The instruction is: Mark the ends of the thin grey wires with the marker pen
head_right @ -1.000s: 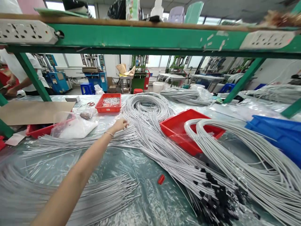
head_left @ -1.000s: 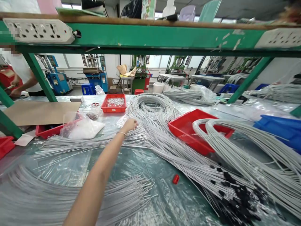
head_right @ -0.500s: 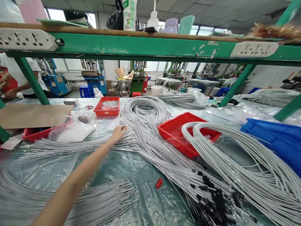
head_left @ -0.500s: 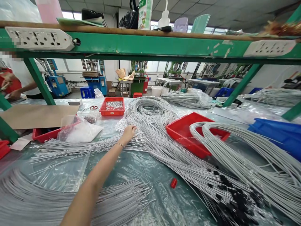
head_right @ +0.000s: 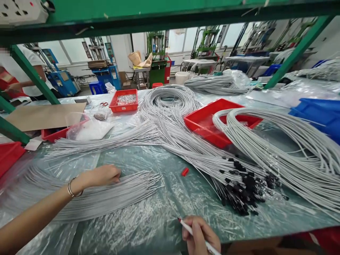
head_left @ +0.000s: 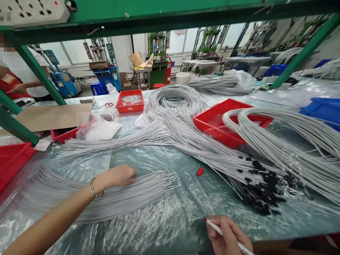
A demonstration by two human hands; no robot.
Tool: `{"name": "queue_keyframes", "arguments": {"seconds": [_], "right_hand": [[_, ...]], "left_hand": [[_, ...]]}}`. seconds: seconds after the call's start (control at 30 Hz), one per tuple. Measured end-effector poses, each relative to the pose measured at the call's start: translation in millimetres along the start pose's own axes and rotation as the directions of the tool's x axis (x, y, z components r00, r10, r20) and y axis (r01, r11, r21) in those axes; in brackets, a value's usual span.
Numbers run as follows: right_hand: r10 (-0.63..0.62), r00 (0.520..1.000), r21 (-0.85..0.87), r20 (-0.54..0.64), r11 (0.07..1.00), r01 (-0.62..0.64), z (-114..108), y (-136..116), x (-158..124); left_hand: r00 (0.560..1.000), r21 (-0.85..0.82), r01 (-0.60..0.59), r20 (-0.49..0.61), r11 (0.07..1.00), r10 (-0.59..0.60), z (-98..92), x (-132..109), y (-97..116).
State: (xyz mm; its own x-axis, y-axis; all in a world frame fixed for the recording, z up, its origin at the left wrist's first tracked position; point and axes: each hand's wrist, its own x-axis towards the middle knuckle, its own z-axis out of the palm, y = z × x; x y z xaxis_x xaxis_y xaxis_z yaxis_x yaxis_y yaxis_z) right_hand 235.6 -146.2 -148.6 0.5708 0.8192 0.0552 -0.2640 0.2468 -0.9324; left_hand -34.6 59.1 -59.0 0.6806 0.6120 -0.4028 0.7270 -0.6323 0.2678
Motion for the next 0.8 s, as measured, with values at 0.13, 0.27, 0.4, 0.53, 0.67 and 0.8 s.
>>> {"name": "queue_keyframes", "arguments": {"seconds": [0.13, 0.27, 0.4, 0.53, 0.67, 0.8], "right_hand": [[-0.027, 1.0, 0.0, 0.005, 1.0, 0.027, 1.9, -2.6, -2.1], [-0.052, 0.999, -0.008, -0.011, 0.999, 0.052, 6.5, -4.6, -4.1], [-0.042, 0.999, -0.004, -0.007, 0.999, 0.042, 7.5, -4.0, -3.9], [-0.01, 1.0, 0.045, 0.008, 0.999, 0.01, 7.5, -4.9, -3.1], [0.049, 0.999, 0.106, 0.022, 0.993, -0.051, 5.5, -4.7, -3.8], [0.056, 0.998, 0.099, 0.039, 0.993, -0.059, -0.5, 0.2, -4.2]], "left_hand": [[0.998, -0.058, -0.033, -0.058, 0.998, 0.03, 2.3, -9.1, -0.3], [0.995, -0.129, -0.06, -0.089, 0.99, 0.049, 9.8, -12.6, -4.6], [0.99, -0.187, -0.046, -0.14, 0.981, 0.02, 12.2, -15.0, -10.3], [0.987, -0.227, -0.039, -0.162, 0.973, 0.002, 6.0, -17.6, -14.6], [0.988, -0.183, -0.058, -0.155, 0.981, 0.03, 9.3, -18.5, -18.3], [0.984, -0.118, -0.032, -0.179, 0.992, 0.01, 22.5, -17.5, -24.3]]}}
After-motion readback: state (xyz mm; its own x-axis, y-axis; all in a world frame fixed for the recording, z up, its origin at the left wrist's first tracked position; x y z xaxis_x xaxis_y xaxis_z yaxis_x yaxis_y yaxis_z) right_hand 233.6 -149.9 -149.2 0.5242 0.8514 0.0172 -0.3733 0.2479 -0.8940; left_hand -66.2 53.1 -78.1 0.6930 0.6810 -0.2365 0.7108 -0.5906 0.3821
